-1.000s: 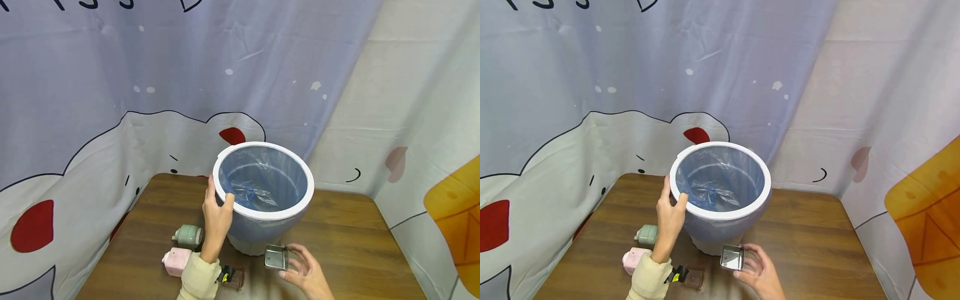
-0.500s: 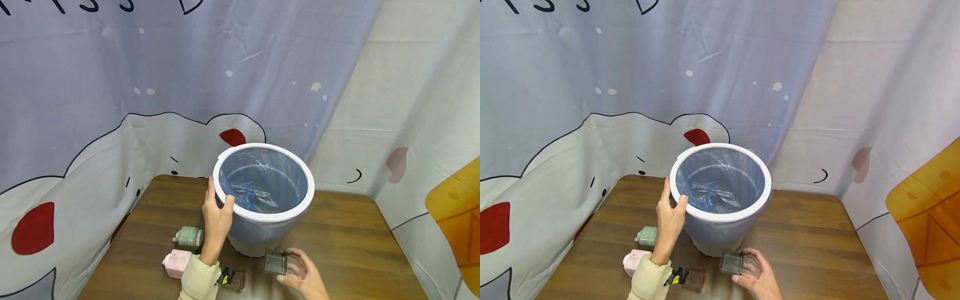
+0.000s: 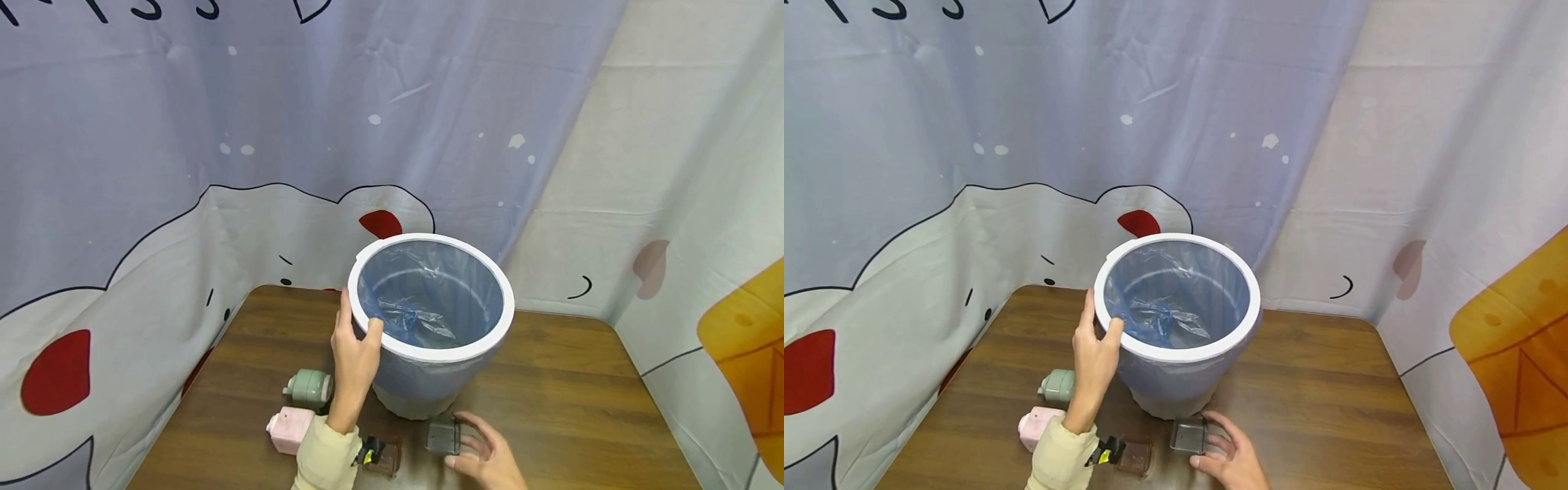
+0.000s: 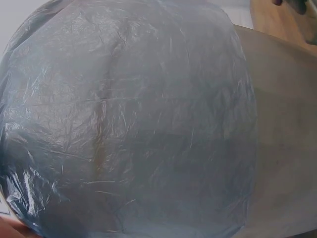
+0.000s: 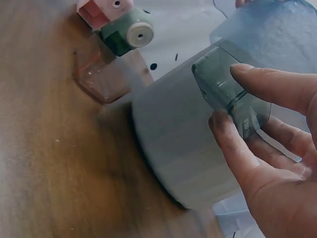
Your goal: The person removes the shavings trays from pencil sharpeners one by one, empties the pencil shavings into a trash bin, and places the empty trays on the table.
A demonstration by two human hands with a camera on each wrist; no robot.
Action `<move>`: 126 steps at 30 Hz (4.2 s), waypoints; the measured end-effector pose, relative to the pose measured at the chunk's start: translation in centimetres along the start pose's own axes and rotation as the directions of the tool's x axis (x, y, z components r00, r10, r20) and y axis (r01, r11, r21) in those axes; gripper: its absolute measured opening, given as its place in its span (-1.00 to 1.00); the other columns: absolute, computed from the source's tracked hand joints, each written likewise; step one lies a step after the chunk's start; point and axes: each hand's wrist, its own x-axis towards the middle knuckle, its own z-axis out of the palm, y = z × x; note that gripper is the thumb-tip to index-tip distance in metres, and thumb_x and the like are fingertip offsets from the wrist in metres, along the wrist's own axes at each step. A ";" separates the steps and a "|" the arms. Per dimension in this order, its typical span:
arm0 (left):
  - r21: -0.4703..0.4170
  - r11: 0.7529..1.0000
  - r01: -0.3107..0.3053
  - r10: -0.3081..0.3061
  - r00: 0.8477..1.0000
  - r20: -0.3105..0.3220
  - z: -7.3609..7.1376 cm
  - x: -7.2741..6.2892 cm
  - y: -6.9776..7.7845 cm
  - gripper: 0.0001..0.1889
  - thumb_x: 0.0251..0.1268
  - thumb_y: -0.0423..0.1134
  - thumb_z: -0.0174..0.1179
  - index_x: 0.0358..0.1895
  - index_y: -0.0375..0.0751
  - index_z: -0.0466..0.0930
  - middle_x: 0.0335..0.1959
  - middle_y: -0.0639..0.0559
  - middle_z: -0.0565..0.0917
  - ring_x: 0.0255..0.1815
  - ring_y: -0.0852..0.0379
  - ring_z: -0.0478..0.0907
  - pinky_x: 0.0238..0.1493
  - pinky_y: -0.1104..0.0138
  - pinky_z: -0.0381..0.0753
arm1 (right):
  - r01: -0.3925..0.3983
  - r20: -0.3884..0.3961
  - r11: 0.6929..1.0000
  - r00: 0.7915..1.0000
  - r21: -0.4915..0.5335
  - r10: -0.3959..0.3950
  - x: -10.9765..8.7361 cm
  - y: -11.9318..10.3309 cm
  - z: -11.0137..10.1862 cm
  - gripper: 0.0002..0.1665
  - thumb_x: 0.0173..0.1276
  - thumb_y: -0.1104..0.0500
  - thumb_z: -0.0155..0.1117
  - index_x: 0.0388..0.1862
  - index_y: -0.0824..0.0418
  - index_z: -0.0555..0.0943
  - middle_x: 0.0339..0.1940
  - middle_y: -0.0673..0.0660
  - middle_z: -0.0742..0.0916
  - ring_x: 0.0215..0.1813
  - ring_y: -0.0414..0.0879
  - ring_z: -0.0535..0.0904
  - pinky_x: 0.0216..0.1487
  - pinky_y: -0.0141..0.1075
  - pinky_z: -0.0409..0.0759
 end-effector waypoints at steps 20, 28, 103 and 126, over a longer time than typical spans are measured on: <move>0.001 1.000 0.002 -0.002 1.000 -0.001 0.2 0.1 0.0 -0.23 0.08 -0.21 0.10 0.43 0.08 0.02 0.34 0.09 0.25 0.28 0.17 0.22 0.26 0.10 0.19 | -0.054 0.141 0.999 0.989 -0.005 0.055 0.4 2.9 0.4 -0.09 -0.01 0.40 0.36 0.28 0.49 0.10 0.04 0.55 0.48 -0.04 0.12 0.59 -0.12 -0.23 0.57; 0.001 1.000 0.003 -0.003 1.000 -0.006 0.1 0.1 0.0 -0.23 0.08 -0.21 0.10 0.43 0.09 0.03 0.34 0.09 0.25 0.28 0.18 0.22 0.26 0.11 0.18 | -0.132 0.167 0.991 0.978 0.018 0.127 0.5 3.8 0.4 -0.06 0.01 0.41 0.33 0.30 0.48 0.03 0.04 0.55 0.50 -0.06 0.21 0.59 -0.14 -0.20 0.57; -0.017 1.000 -0.020 0.020 1.000 -0.002 0.0 0.0 -0.1 -0.23 0.09 -0.24 0.10 0.42 0.07 0.03 0.34 0.06 0.25 0.27 0.15 0.24 0.24 0.07 0.21 | 0.077 0.185 0.980 0.982 -0.184 -0.042 0.7 6.8 0.3 -0.13 -0.05 0.32 0.44 0.14 0.61 0.15 0.00 0.63 0.39 -0.16 0.11 0.63 -0.26 -0.29 0.58; -0.011 1.000 -0.004 0.004 1.000 -0.006 -0.1 -0.1 0.0 -0.23 0.08 -0.22 0.10 0.43 0.07 0.03 0.33 0.05 0.26 0.27 0.15 0.24 0.24 0.08 0.21 | -0.012 0.097 0.874 0.993 -0.486 0.067 0.7 5.9 0.6 -0.19 -0.07 0.28 0.46 0.13 0.49 0.29 -0.08 0.40 0.50 -0.15 0.19 0.58 -0.35 -0.28 0.58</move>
